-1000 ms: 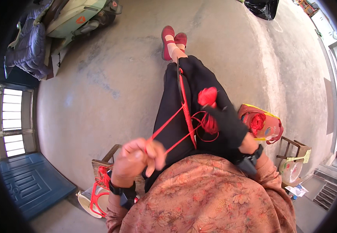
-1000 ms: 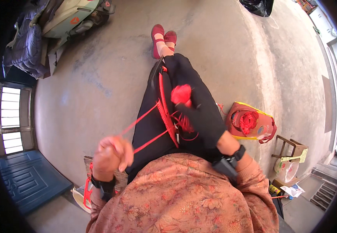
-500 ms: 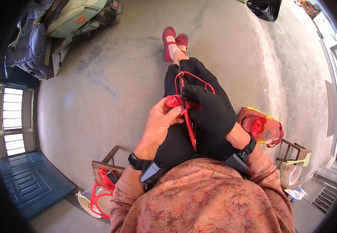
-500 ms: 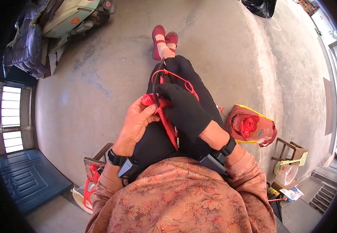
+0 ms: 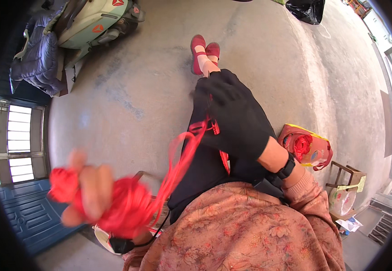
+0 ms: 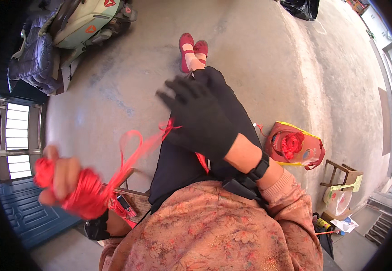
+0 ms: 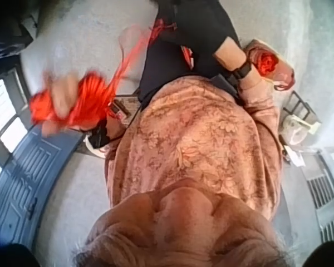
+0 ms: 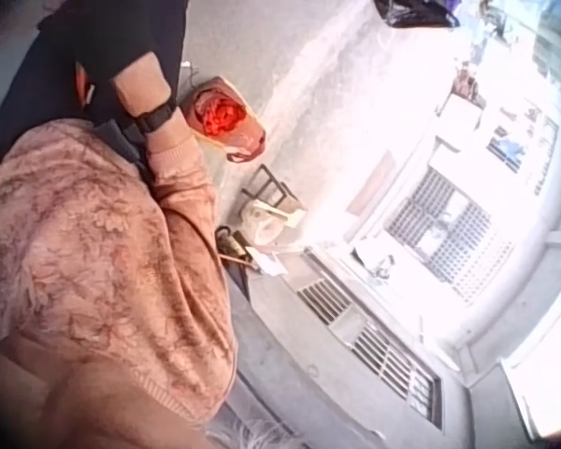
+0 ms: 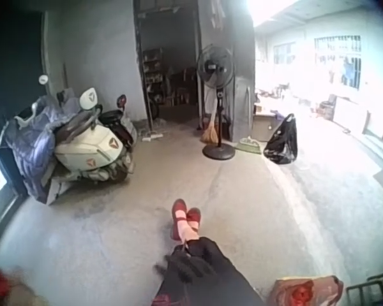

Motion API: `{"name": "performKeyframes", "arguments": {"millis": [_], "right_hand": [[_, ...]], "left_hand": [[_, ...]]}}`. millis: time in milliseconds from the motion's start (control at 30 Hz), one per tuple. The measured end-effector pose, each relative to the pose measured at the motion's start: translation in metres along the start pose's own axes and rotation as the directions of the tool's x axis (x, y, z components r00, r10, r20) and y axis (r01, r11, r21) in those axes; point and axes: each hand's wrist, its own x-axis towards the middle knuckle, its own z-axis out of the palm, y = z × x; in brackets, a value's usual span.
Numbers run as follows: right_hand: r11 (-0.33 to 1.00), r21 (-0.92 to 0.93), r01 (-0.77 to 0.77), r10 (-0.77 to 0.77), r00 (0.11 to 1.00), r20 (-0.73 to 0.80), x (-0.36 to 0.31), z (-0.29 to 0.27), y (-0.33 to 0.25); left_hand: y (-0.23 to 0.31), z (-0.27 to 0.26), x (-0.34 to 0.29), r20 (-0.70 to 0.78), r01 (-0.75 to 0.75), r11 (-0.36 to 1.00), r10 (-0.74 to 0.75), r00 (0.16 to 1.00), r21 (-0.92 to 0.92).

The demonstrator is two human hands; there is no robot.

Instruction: The recorder is sitting and tying small decorative knots using a bundle of red cord.

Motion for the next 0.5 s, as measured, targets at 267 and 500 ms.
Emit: {"name": "performKeyframes", "arguments": {"millis": [267, 500], "right_hand": [[0.56, 0.718, -0.414, -0.013, 0.862, 0.507, -0.038, -0.039, 0.0], [0.455, 0.701, -0.549, 0.23, 0.833, 0.504, -0.07, -0.054, -0.025]], "left_hand": [[0.011, -0.011, -0.032, -0.848, 0.092, 0.973, 0.134, 0.512, 0.21], [-0.122, -0.029, -0.009, -0.638, 0.702, 0.436, -0.311, 0.704, 0.562]]}}
